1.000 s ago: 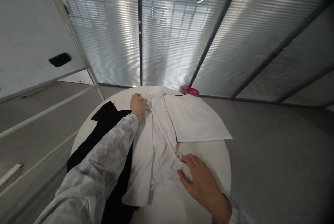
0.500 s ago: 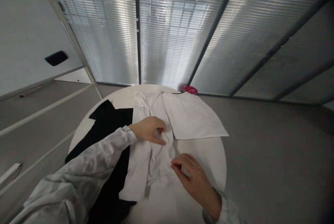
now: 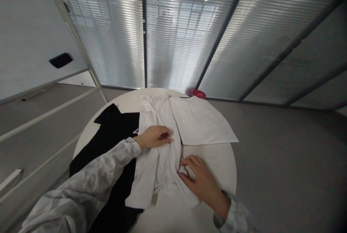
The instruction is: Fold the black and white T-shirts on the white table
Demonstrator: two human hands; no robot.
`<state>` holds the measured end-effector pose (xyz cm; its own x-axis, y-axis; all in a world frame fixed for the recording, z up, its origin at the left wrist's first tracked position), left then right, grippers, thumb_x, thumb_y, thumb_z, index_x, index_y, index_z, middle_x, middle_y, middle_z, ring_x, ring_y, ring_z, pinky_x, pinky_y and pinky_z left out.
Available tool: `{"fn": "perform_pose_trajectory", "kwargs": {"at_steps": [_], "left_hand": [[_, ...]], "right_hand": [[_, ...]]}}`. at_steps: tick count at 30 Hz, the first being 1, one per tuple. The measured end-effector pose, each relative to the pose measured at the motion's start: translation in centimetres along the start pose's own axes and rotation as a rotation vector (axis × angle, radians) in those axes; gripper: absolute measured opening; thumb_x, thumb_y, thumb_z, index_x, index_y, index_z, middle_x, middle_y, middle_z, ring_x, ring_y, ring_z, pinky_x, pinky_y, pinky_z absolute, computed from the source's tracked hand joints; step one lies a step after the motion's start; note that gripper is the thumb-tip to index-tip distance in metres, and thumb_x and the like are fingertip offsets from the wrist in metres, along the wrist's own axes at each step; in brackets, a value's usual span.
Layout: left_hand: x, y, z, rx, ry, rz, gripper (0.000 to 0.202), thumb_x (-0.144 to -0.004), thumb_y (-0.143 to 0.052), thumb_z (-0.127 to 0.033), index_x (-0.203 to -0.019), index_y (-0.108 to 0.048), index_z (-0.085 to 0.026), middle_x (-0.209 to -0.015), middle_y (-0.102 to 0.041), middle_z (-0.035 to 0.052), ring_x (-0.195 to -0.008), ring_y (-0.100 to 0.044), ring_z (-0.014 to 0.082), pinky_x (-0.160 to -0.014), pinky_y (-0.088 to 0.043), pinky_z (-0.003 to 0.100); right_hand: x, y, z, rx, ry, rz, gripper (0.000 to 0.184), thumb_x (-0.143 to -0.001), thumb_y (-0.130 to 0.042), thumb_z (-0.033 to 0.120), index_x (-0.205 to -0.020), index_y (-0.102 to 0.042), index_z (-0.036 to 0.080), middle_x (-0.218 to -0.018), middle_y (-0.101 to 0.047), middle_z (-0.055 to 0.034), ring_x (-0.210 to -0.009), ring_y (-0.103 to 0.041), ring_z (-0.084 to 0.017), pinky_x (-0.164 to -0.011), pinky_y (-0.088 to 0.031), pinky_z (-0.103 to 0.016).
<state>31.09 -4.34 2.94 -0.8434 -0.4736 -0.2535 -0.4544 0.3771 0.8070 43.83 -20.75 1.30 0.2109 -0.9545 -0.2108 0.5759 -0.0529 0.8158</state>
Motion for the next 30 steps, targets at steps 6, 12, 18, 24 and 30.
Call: {"fn": "perform_pose_trajectory", "kwargs": {"at_steps": [6, 12, 18, 24, 30], "left_hand": [[-1.6, 1.0, 6.3, -0.018, 0.413, -0.184, 0.044, -0.093, -0.075, -0.060, -0.115, -0.068, -0.023, -0.104, -0.078, 0.0056, -0.087, -0.073, 0.0231, -0.075, -0.051, 0.032], [-1.9, 6.6, 13.7, -0.121, 0.596, -0.462, 0.034, -0.096, -0.072, -0.054, -0.114, -0.070, -0.024, -0.118, -0.075, 0.0074, -0.091, -0.073, 0.0220, -0.083, -0.052, 0.032], [1.2, 11.8, 25.0, 0.006, 1.000, -0.670, 0.059, -0.083, -0.085, -0.055, -0.122, -0.065, -0.016, -0.137, -0.067, 0.0214, -0.128, -0.065, 0.0347, -0.102, -0.049, 0.037], [1.6, 12.4, 28.9, 0.159, 1.047, -0.721, 0.051, -0.086, -0.081, -0.056, -0.112, -0.067, -0.015, -0.098, -0.078, 0.0127, -0.100, -0.074, 0.0279, -0.082, -0.050, 0.031], [-0.2, 11.8, 30.0, 0.269, 0.972, -0.640, 0.042, -0.074, -0.090, -0.051, -0.063, -0.065, -0.019, -0.047, -0.055, 0.0025, -0.058, -0.061, 0.0219, -0.058, -0.038, 0.030]], "right_hand": [[0.1, -1.7, 1.6, -0.019, 0.070, 0.104, 0.041, -0.083, -0.094, 0.036, -0.111, -0.067, 0.027, -0.110, -0.070, -0.0048, -0.108, -0.064, -0.030, -0.108, -0.048, -0.053], [-3.0, 3.2, 1.2, 0.003, 0.161, 0.016, 0.017, -0.100, -0.074, 0.034, -0.113, -0.067, 0.028, -0.094, -0.069, -0.0030, -0.098, -0.066, -0.027, -0.110, -0.046, -0.052], [-14.9, 7.1, -5.0, -0.027, 0.155, -0.163, 0.014, -0.101, -0.069, 0.036, -0.110, -0.070, 0.026, -0.105, -0.074, -0.0064, -0.101, -0.068, -0.026, -0.098, -0.051, -0.043], [-29.9, 3.2, -11.6, -0.017, -0.100, -0.134, 0.021, -0.105, -0.062, 0.037, -0.102, -0.075, 0.020, -0.101, -0.079, -0.0082, -0.092, -0.070, -0.022, -0.089, -0.051, -0.033], [-37.0, 2.6, -12.9, 0.276, -0.193, -0.318, 0.046, -0.096, -0.072, 0.058, -0.108, -0.080, 0.015, -0.126, -0.074, -0.0195, -0.126, -0.060, -0.034, -0.107, -0.044, -0.042]]}}
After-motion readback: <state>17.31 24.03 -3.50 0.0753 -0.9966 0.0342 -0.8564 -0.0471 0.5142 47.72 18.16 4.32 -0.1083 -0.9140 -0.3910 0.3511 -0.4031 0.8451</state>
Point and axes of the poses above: each hand's wrist, its own x-axis away from the middle knuckle, its own y-axis out of the back of the hand, z = x × y, the point moved 10 cm from there along -x, towards the middle knuckle
